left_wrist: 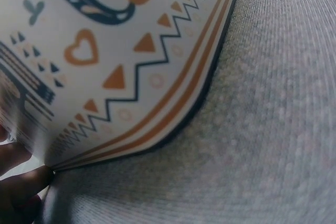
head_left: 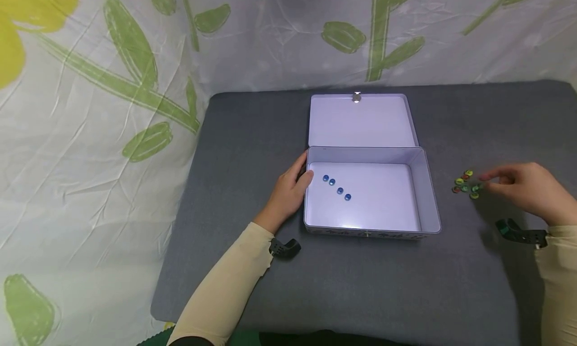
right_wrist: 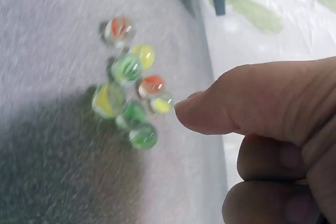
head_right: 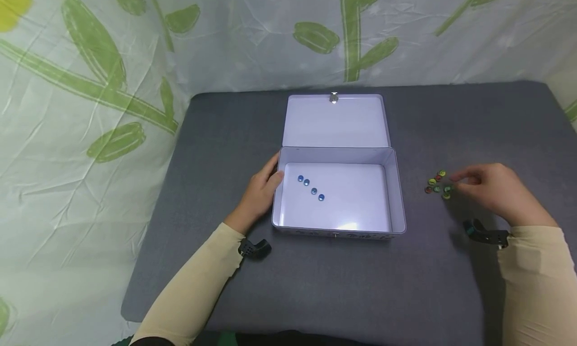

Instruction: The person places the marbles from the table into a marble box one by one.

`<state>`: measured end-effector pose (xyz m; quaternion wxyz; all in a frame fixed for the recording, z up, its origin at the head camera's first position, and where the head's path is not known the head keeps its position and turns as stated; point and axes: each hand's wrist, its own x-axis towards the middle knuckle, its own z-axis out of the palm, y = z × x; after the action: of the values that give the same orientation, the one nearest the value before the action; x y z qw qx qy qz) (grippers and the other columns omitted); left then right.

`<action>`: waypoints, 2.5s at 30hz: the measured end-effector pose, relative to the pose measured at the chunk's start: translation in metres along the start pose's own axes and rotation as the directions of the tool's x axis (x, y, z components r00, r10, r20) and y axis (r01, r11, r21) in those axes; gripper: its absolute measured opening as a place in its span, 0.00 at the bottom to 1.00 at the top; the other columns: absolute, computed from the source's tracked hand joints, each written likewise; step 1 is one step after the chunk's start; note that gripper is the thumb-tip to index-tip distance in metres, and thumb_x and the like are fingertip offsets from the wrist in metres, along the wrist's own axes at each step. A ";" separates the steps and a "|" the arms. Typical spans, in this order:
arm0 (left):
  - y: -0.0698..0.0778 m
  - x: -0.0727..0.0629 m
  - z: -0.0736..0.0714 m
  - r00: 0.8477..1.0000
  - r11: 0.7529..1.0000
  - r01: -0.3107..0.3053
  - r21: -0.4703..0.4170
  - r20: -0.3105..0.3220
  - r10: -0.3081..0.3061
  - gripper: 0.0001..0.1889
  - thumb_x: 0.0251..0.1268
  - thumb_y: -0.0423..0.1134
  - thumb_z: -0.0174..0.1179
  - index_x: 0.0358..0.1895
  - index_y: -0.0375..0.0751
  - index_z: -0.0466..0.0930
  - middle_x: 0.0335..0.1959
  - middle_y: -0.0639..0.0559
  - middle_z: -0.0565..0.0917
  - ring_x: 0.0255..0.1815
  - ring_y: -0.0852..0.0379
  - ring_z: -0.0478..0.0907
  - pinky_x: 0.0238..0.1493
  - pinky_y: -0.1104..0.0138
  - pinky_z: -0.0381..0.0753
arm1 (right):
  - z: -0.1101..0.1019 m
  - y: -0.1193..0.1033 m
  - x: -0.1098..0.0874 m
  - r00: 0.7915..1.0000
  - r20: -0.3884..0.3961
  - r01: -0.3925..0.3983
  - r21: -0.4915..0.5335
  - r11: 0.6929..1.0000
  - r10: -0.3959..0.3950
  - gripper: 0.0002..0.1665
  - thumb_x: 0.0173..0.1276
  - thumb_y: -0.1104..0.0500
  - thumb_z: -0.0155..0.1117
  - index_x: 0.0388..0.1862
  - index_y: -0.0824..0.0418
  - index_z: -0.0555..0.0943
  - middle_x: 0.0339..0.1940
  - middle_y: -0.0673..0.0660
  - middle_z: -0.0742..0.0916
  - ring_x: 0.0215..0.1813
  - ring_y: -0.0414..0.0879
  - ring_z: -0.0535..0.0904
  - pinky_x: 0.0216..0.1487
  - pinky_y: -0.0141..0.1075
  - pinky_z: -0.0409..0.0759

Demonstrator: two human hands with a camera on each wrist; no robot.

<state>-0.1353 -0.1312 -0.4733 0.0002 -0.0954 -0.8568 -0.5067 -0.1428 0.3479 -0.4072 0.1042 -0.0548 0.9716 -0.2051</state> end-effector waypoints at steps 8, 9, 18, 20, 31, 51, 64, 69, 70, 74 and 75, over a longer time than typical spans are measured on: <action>0.000 0.000 -0.001 1.000 1.000 -0.005 0.006 0.002 0.005 0.35 0.79 0.53 0.45 0.85 0.46 0.57 0.83 0.48 0.64 0.83 0.53 0.60 0.81 0.57 0.60 | 0.005 0.011 0.006 1.000 0.022 -0.012 -0.029 1.000 0.012 0.19 0.76 0.62 0.61 0.54 0.79 0.83 0.22 0.54 0.79 0.21 0.46 0.65 0.24 0.40 0.64; 0.000 0.000 -0.001 1.000 1.000 -0.002 0.006 0.002 0.002 0.35 0.79 0.53 0.45 0.85 0.46 0.57 0.83 0.48 0.64 0.83 0.53 0.60 0.81 0.57 0.60 | 0.006 0.012 0.007 1.000 0.028 -0.009 -0.032 0.999 0.010 0.19 0.76 0.62 0.61 0.54 0.79 0.83 0.22 0.54 0.79 0.22 0.46 0.66 0.24 0.40 0.64; 0.000 0.000 -0.001 1.000 1.000 0.004 0.005 0.011 -0.004 0.35 0.79 0.53 0.45 0.85 0.48 0.57 0.83 0.49 0.64 0.83 0.55 0.59 0.82 0.58 0.59 | 0.007 0.013 0.010 0.998 0.064 -0.014 -0.054 0.998 0.017 0.20 0.74 0.63 0.63 0.55 0.80 0.81 0.25 0.56 0.83 0.25 0.49 0.69 0.26 0.41 0.67; 0.000 0.000 -0.001 1.000 1.000 0.001 0.009 0.009 -0.001 0.35 0.79 0.54 0.44 0.85 0.49 0.57 0.83 0.49 0.64 0.83 0.54 0.59 0.82 0.58 0.59 | 0.007 0.013 0.010 0.997 0.069 -0.019 -0.054 0.998 0.023 0.20 0.74 0.64 0.62 0.56 0.81 0.80 0.25 0.57 0.83 0.25 0.50 0.69 0.27 0.42 0.67; 0.001 0.000 0.000 1.000 1.000 -0.005 0.024 0.003 0.005 0.35 0.79 0.54 0.44 0.85 0.50 0.57 0.82 0.47 0.66 0.82 0.53 0.62 0.80 0.55 0.62 | 0.007 0.012 0.009 1.000 0.028 -0.011 -0.067 0.998 0.013 0.18 0.72 0.63 0.65 0.52 0.79 0.84 0.27 0.63 0.87 0.26 0.49 0.75 0.26 0.44 0.74; -0.002 0.000 0.000 1.000 1.000 0.012 0.026 -0.011 -0.011 0.35 0.79 0.55 0.44 0.85 0.49 0.58 0.82 0.48 0.66 0.82 0.52 0.63 0.80 0.53 0.63 | -0.009 -0.028 0.008 0.997 -0.004 0.073 -0.092 0.993 -0.073 0.19 0.77 0.62 0.60 0.56 0.77 0.83 0.19 0.53 0.76 0.18 0.45 0.63 0.25 0.39 0.62; 0.000 0.001 0.000 1.000 1.000 0.021 0.019 0.000 -0.021 0.35 0.79 0.55 0.44 0.85 0.48 0.58 0.82 0.48 0.65 0.82 0.52 0.62 0.81 0.54 0.62 | -0.022 -0.063 0.018 0.987 -0.029 0.152 -0.133 0.979 -0.157 0.19 0.76 0.59 0.65 0.55 0.74 0.86 0.18 0.52 0.77 0.18 0.45 0.64 0.24 0.38 0.63; 0.001 0.000 0.000 1.000 1.000 0.021 0.018 -0.006 -0.020 0.35 0.79 0.54 0.44 0.85 0.48 0.58 0.81 0.48 0.66 0.82 0.52 0.63 0.80 0.53 0.62 | -0.027 -0.085 0.025 0.984 -0.011 0.174 -0.104 0.979 -0.176 0.19 0.74 0.59 0.68 0.56 0.71 0.86 0.17 0.51 0.77 0.17 0.44 0.64 0.24 0.37 0.63; 0.001 0.000 -0.001 1.000 1.000 0.023 0.020 -0.005 -0.023 0.35 0.79 0.55 0.44 0.85 0.49 0.58 0.82 0.48 0.66 0.82 0.52 0.62 0.80 0.54 0.62 | -0.028 -0.089 0.027 0.983 -0.004 0.181 -0.092 0.979 -0.182 0.19 0.74 0.59 0.69 0.56 0.71 0.86 0.17 0.51 0.77 0.18 0.43 0.63 0.24 0.37 0.63; 0.000 0.000 -0.001 1.000 0.999 0.028 0.022 -0.002 -0.028 0.35 0.79 0.55 0.45 0.85 0.51 0.59 0.81 0.49 0.67 0.82 0.53 0.62 0.80 0.54 0.62 | -0.030 -0.103 0.033 0.979 0.031 0.203 -0.059 0.977 -0.201 0.19 0.73 0.59 0.69 0.57 0.70 0.86 0.16 0.51 0.71 0.17 0.40 0.66 0.26 0.36 0.65; 0.000 0.000 -0.001 1.000 0.999 0.026 0.022 -0.003 -0.026 0.35 0.78 0.55 0.45 0.85 0.51 0.59 0.81 0.50 0.67 0.82 0.53 0.62 0.80 0.54 0.63 | -0.030 -0.107 0.035 0.978 0.040 0.204 -0.058 0.977 -0.202 0.19 0.73 0.59 0.69 0.57 0.70 0.86 0.16 0.51 0.71 0.17 0.41 0.69 0.27 0.36 0.67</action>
<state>-0.1359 -0.1322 -0.4729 -0.0042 -0.0833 -0.8636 -0.4973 -0.1764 0.2569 -0.3432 0.0971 -0.1605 0.9649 -0.1838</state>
